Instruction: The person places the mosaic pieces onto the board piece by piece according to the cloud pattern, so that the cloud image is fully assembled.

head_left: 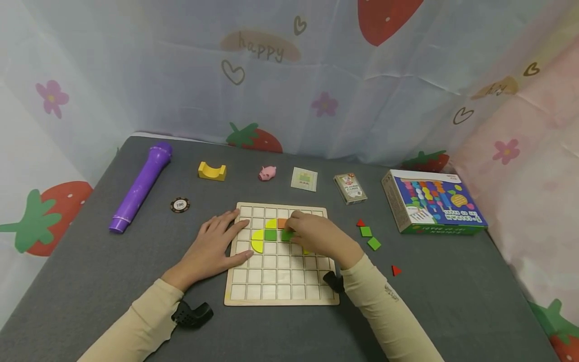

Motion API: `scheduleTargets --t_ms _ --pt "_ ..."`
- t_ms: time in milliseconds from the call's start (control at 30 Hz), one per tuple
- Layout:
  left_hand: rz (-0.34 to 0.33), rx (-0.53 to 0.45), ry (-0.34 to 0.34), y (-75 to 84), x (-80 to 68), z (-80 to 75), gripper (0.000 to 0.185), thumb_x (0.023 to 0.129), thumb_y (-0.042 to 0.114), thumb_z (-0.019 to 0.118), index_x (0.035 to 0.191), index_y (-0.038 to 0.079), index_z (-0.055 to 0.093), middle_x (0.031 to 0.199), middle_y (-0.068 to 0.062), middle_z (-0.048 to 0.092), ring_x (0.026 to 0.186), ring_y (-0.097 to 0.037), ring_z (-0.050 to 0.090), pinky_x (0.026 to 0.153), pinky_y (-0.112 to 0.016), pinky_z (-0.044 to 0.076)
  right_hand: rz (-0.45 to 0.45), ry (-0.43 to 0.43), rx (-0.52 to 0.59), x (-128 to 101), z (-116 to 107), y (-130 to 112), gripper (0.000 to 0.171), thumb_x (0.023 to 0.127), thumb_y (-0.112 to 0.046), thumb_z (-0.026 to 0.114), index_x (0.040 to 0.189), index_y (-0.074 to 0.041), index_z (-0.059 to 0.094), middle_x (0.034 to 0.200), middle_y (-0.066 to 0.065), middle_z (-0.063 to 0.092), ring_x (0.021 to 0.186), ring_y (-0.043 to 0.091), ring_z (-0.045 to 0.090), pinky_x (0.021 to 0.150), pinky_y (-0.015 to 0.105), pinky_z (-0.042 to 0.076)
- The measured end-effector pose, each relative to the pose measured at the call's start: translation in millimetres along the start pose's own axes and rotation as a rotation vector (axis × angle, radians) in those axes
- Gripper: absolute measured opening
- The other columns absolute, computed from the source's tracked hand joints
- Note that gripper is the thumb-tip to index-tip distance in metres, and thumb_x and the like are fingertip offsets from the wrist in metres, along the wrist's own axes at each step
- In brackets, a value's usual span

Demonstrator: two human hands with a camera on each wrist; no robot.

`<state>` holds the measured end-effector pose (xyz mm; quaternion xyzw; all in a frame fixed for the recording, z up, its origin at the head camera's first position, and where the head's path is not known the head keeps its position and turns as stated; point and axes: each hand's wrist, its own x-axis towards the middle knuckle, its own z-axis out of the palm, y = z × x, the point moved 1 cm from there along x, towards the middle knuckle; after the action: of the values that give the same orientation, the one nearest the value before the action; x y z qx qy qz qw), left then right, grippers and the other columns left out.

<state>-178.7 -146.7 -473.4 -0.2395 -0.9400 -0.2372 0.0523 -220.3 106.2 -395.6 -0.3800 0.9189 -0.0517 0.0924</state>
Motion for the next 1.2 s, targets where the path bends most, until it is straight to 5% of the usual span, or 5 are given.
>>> scheduleTargets --t_ms 867,1200 --pt "-0.009 0.002 -0.005 0.3 -0.1 -0.8 0.073 0.087 0.058 0.058 0.145 0.017 0.043 0.155 -0.012 0.027 0.141 -0.034 0.027 0.110 -0.057 0.020 0.064 -0.079 -0.045 10.5 1.4 -10.8 0.020 0.091 -0.017 0.067 0.110 -0.012 0.068 0.103 0.000 0.061 0.088 0.011 0.060 0.081 0.029 0.052" --pt "-0.007 -0.001 -0.006 -0.1 0.1 0.4 0.073 0.087 0.058 0.058 0.146 0.017 0.042 0.156 -0.012 0.026 0.141 -0.034 0.027 0.110 -0.057 0.019 0.141 0.000 0.063 -24.9 -13.2 22.8 0.026 0.093 -0.017 0.064 0.118 -0.010 0.064 0.114 0.004 0.061 0.090 0.016 0.062 0.078 0.034 0.052"
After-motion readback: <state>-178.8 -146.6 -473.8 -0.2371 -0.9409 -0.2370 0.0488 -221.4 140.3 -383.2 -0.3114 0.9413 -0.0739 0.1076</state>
